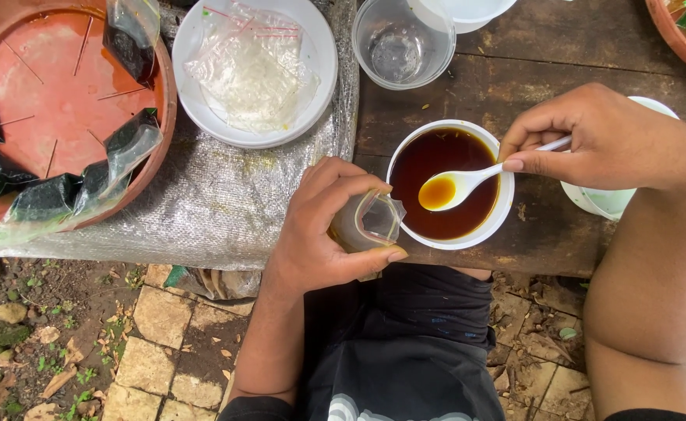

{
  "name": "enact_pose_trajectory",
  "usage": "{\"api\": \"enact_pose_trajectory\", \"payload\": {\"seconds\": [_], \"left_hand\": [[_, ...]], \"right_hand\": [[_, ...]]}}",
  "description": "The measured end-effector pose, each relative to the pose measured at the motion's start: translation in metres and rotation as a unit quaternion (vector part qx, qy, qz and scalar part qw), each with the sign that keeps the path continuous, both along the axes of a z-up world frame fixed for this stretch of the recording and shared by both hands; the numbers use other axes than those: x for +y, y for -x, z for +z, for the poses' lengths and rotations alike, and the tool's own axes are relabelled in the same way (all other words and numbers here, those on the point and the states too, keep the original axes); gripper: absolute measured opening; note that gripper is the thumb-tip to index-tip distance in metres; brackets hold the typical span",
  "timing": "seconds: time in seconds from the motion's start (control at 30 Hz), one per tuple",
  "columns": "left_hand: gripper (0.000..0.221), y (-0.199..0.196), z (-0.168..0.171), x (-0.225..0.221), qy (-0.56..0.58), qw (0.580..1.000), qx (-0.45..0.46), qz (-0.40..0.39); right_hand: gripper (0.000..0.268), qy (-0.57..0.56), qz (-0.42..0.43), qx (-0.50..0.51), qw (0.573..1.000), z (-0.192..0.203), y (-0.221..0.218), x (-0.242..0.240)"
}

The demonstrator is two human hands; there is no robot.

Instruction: Packaging liquid into small plastic bags using a spoon

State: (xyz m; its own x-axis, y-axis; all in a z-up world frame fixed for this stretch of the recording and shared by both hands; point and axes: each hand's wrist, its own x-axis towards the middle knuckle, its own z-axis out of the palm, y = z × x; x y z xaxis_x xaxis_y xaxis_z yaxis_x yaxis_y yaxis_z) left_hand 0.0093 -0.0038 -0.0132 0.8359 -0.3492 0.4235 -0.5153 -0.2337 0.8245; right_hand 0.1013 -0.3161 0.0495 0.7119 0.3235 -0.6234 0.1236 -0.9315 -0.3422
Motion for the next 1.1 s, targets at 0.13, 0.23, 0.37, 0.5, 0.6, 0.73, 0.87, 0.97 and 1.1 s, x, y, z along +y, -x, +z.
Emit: {"api": "enact_pose_trajectory", "payload": {"seconds": [0.13,0.23,0.37,0.5,0.6,0.73,0.87,0.97,1.1], "left_hand": [[0.06,0.0,0.0,0.0,0.004,1.0,-0.007,0.001],[0.057,0.001,0.002,0.0,0.01,1.0,0.005,-0.002],[0.057,0.002,0.002,0.0,0.014,1.0,-0.002,0.003],[0.055,0.004,0.003,0.0,0.017,1.0,0.005,0.004],[0.055,0.005,0.003,0.0,0.019,1.0,0.011,0.006],[0.053,0.005,0.005,-0.001,0.026,1.0,0.016,0.009],[0.053,0.005,0.005,-0.002,0.029,0.999,0.008,0.011],[0.052,0.005,0.007,-0.003,0.026,0.999,0.017,0.009],[0.052,0.005,0.008,-0.003,0.018,1.0,0.02,0.012]], "right_hand": [[0.018,-0.039,0.012,-0.026,0.999,-0.005,0.0,-0.009],[0.017,-0.026,0.013,-0.032,0.999,-0.003,0.001,-0.012],[0.018,-0.059,0.017,-0.052,0.997,-0.005,0.001,-0.018],[0.02,-0.078,0.01,-0.057,0.995,-0.002,0.001,-0.015],[0.02,-0.079,0.001,-0.053,0.995,0.002,0.003,-0.008],[0.02,-0.068,0.0,-0.056,0.996,0.003,0.003,-0.006],[0.02,-0.071,-0.001,-0.06,0.996,0.002,0.003,-0.008],[0.02,-0.088,0.017,-0.067,0.994,0.0,0.003,-0.012],[0.019,-0.084,0.012,-0.066,0.994,0.003,0.004,-0.009]]}}
